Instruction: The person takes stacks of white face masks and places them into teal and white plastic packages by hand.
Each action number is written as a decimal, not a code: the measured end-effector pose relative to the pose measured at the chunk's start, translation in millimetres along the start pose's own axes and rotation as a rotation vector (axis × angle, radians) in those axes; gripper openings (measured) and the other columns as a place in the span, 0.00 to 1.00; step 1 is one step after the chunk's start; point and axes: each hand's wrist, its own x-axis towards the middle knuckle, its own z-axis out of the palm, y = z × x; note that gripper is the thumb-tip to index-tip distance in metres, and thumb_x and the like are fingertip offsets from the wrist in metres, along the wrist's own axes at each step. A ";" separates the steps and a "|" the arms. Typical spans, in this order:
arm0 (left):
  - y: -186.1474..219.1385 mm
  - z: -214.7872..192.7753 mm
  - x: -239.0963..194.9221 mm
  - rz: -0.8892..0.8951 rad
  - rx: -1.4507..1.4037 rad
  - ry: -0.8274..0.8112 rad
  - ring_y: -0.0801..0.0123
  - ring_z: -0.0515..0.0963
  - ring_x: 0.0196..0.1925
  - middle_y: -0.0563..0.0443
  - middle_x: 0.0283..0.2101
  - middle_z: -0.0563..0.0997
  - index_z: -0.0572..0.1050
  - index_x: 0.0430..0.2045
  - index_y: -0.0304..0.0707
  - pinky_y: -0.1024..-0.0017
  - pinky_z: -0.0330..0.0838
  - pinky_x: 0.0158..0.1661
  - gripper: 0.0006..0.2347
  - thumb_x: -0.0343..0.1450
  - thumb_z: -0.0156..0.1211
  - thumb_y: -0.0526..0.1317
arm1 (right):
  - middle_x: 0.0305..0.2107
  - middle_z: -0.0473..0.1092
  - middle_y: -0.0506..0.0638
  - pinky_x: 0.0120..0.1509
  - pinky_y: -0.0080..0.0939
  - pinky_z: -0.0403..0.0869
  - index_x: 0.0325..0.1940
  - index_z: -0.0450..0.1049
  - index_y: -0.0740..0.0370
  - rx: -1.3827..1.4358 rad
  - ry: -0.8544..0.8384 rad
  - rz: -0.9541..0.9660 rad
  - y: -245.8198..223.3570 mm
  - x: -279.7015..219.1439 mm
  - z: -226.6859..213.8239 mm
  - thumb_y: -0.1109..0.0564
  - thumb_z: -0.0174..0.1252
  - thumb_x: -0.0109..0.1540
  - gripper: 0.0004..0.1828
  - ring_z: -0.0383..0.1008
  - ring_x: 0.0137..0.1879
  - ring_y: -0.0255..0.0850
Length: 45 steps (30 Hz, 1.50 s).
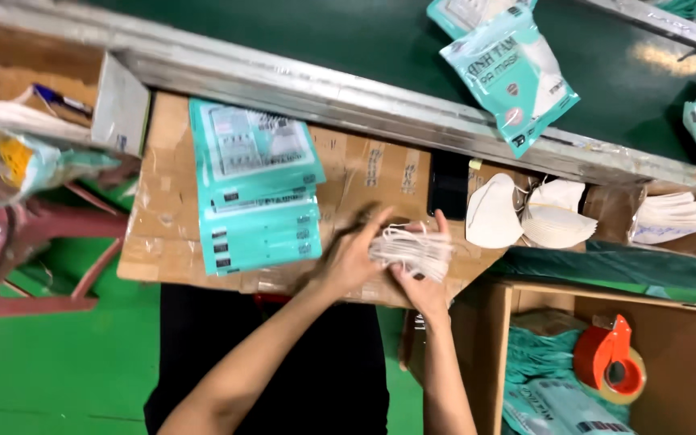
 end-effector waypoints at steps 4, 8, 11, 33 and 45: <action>-2.1 10.5 -1.9 -0.222 -0.140 0.057 0.48 0.85 0.52 0.34 0.51 0.83 0.61 0.70 0.46 0.60 0.80 0.52 0.36 0.65 0.72 0.42 | 0.64 0.64 0.56 0.68 0.44 0.69 0.78 0.48 0.67 -0.019 0.048 -0.033 76.7 -9.5 -4.7 0.58 0.50 0.68 0.35 0.68 0.66 0.44; 27.4 -32.1 -16.6 0.070 0.058 0.188 0.46 0.79 0.59 0.33 0.57 0.77 0.59 0.66 0.34 0.56 0.75 0.57 0.31 0.67 0.64 0.40 | 0.61 0.68 0.58 0.69 0.40 0.67 0.73 0.60 0.72 -0.013 0.299 -0.026 60.5 7.6 6.6 0.59 0.42 0.74 0.23 0.68 0.65 0.42; 32.3 -107.4 -18.1 0.396 0.408 0.270 0.46 0.77 0.56 0.37 0.52 0.79 0.72 0.51 0.31 0.55 0.73 0.54 0.18 0.66 0.58 0.34 | 0.55 0.72 0.57 0.62 0.39 0.70 0.68 0.65 0.72 0.075 0.414 0.022 50.7 20.2 11.7 0.59 0.43 0.74 0.20 0.72 0.58 0.40; -35.3 -198.3 29.4 0.104 0.382 0.088 0.43 0.82 0.35 0.37 0.31 0.82 0.80 0.26 0.37 0.52 0.76 0.36 0.04 0.64 0.66 0.37 | 0.49 0.77 0.53 0.52 0.36 0.78 0.65 0.70 0.68 0.657 -0.087 0.297 -46.7 86.3 126.0 0.58 0.50 0.71 0.19 0.78 0.49 0.35; -56.1 -176.8 54.8 -0.063 0.696 -0.113 0.47 0.83 0.40 0.37 0.36 0.82 0.80 0.28 0.37 0.56 0.78 0.41 0.06 0.67 0.62 0.39 | 0.47 0.77 0.52 0.49 0.37 0.79 0.63 0.70 0.68 0.659 -0.015 0.347 -55.7 86.3 130.9 0.56 0.50 0.70 0.19 0.79 0.47 0.36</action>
